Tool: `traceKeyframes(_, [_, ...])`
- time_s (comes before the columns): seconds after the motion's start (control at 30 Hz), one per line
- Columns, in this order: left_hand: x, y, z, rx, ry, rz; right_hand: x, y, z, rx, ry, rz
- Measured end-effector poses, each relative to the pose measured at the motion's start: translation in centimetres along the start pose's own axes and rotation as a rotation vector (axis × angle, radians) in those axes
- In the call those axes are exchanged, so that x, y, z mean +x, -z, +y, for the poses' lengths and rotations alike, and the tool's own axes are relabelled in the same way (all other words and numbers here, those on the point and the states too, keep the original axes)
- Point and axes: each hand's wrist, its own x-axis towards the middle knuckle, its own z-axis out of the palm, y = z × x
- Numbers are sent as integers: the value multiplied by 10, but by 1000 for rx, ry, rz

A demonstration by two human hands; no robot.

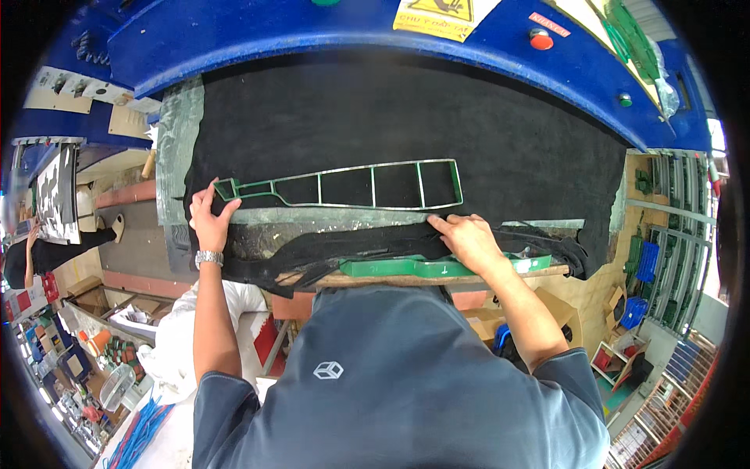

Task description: Arrange and use green templates to cut specific shapes from a large piece of black fabric using an industrial press machine.

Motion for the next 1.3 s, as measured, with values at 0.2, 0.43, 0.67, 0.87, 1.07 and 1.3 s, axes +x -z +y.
traceKeyframes(0.2, [-1,2,1,-56,3,1,5,23,20,-29,162,55])
traceKeyframes(0.43, [0,4,-2,-75,24,11,-20,58,35,391,146,-129])
traceKeyframes(0.67, [-2,5,2,-54,72,18,-1,43,52,798,-277,122])
traceKeyframes(0.87, [-1,0,8,-62,76,30,29,5,51,665,-368,214])
traceKeyframes(1.07, [-3,2,5,-53,71,46,28,-14,47,669,-296,274])
traceKeyframes(1.3, [-2,3,6,-67,73,51,27,-9,41,662,-315,297])
